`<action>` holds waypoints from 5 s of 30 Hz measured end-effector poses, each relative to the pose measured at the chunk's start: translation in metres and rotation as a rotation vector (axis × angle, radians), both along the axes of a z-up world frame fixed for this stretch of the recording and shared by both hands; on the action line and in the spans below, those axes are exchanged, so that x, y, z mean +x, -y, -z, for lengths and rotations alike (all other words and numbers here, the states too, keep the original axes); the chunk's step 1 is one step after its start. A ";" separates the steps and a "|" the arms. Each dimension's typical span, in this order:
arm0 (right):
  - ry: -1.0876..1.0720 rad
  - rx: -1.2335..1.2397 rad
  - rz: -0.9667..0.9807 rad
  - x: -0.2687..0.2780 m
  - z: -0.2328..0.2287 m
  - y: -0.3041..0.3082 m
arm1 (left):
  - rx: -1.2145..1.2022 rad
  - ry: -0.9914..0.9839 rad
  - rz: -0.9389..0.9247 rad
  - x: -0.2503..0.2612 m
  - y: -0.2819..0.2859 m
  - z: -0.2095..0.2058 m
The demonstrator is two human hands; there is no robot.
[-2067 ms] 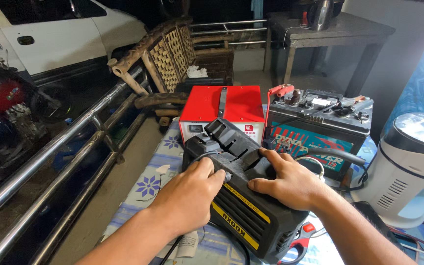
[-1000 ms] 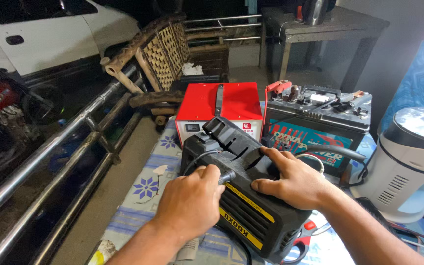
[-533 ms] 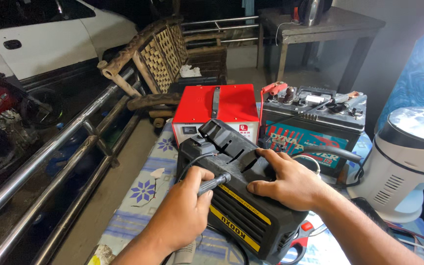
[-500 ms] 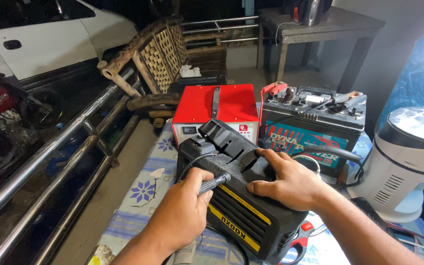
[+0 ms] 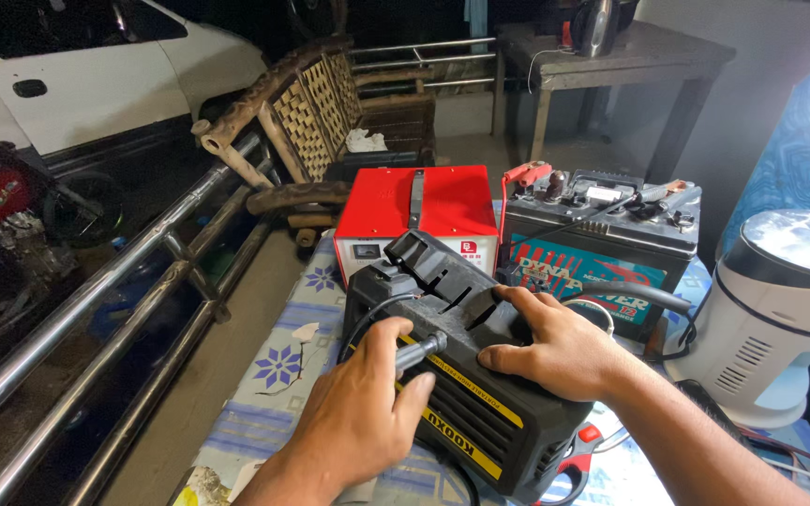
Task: The person repeatedly opens and closes a portable power station on a table, using a screwdriver to remove screws and separate the casing. The internal components are briefly exposed before the unit is reassembled multiple times.
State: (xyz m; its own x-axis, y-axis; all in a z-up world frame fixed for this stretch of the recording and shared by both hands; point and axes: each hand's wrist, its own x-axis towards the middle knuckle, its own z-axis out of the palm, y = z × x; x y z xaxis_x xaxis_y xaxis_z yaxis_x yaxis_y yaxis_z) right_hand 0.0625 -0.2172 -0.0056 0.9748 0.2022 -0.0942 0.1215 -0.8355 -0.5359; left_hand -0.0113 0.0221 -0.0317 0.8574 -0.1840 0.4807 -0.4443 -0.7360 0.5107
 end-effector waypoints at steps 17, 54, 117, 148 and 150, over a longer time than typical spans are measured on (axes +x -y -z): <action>0.019 0.024 -0.013 0.000 0.000 0.001 | -0.306 0.044 0.022 0.000 0.010 0.010; 0.626 0.300 -0.048 -0.053 0.062 0.013 | 0.008 -0.344 -0.393 -0.003 -0.015 0.066; 0.498 0.306 0.079 -0.062 -0.009 -0.020 | -0.177 -0.021 -0.353 -0.042 0.073 -0.025; 0.478 0.417 0.135 -0.051 0.001 0.003 | 0.207 -0.078 0.128 0.018 0.005 -0.111; 0.504 0.448 0.115 -0.048 0.008 0.006 | 0.176 -0.112 0.140 0.019 0.005 -0.112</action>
State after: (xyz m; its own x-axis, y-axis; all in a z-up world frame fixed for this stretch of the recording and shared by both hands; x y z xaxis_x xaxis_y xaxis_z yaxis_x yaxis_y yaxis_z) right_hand 0.0144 -0.2229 -0.0137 0.8955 0.0081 0.4450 0.3701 -0.5690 -0.7343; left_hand 0.0081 0.0171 0.0803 0.8639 -0.3772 0.3338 -0.4958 -0.7534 0.4320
